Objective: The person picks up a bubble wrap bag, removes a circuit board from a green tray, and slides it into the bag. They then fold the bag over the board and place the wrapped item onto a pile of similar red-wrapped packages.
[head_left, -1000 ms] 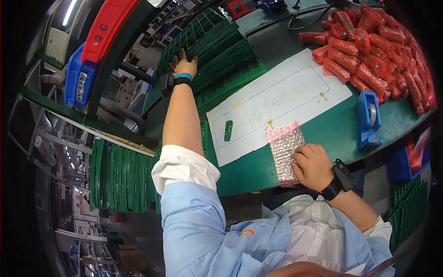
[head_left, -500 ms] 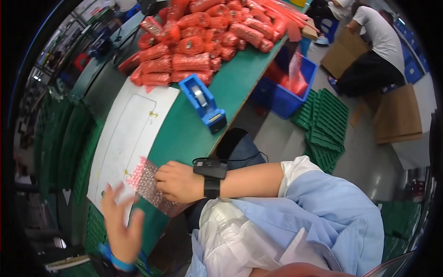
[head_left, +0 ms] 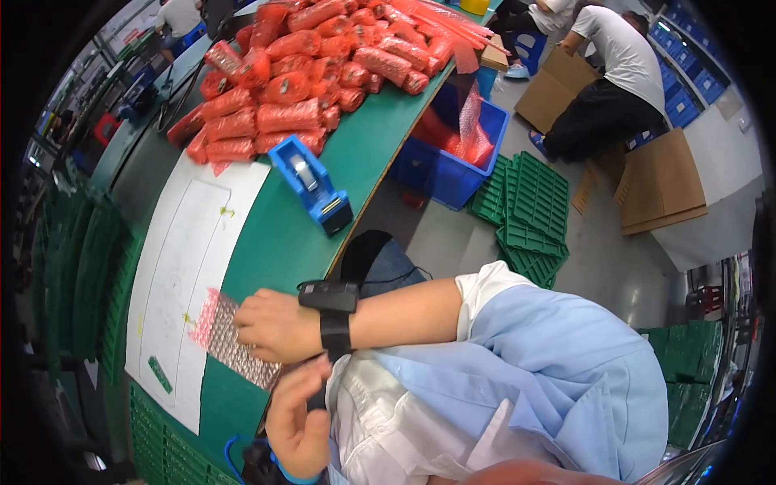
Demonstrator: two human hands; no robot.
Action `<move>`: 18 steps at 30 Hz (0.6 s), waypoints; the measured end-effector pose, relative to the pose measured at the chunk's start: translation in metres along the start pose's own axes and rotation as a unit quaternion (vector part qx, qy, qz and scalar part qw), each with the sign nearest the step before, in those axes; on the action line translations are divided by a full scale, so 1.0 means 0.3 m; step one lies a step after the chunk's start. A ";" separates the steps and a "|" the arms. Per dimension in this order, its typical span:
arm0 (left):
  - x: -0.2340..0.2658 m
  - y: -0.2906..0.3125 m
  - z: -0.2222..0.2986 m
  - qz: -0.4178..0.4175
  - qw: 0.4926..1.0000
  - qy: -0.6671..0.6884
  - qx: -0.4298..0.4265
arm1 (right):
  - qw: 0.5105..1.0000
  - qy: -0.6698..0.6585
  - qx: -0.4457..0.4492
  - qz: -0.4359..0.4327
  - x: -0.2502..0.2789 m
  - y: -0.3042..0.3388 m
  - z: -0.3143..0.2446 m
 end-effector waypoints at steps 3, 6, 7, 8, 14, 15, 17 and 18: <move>-0.026 -0.072 0.023 -0.026 0.994 0.092 -0.055 | 0.991 0.019 -0.006 -0.129 0.009 -0.018 0.051; -0.092 -0.121 0.129 -0.098 0.962 0.222 -0.126 | 0.966 0.037 -0.038 -0.252 -0.035 -0.055 0.092; -0.120 -0.123 0.204 -0.126 0.943 0.269 -0.148 | 0.956 0.054 -0.055 -0.284 -0.036 -0.077 0.062; -0.156 -0.133 0.223 -0.151 0.926 0.305 -0.165 | 0.950 0.033 -0.048 -0.306 -0.050 -0.060 0.011; -0.179 -0.144 0.256 -0.149 0.889 0.384 -0.199 | 0.995 0.019 0.027 -0.095 0.006 -0.045 -0.030; -0.160 -0.132 0.255 -0.154 0.880 0.401 -0.203 | 0.994 0.043 0.008 -0.100 0.032 -0.035 -0.023; -0.088 -0.096 0.268 -0.144 0.868 0.425 -0.212 | 0.993 0.061 -0.019 -0.104 0.028 -0.026 -0.015; -0.059 -0.088 0.266 -0.143 0.867 0.425 -0.215 | 0.993 0.050 -0.017 -0.104 0.020 -0.029 -0.006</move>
Point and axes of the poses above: each hand's wrist, its own y-axis away from the middle knuckle, its own x-axis out of the back of the hand, z = x × y, the point moved 4 cm from there along -y, towards the middle knuckle, and after that the axes turned 10 degrees about z, right-handed, at the moved point
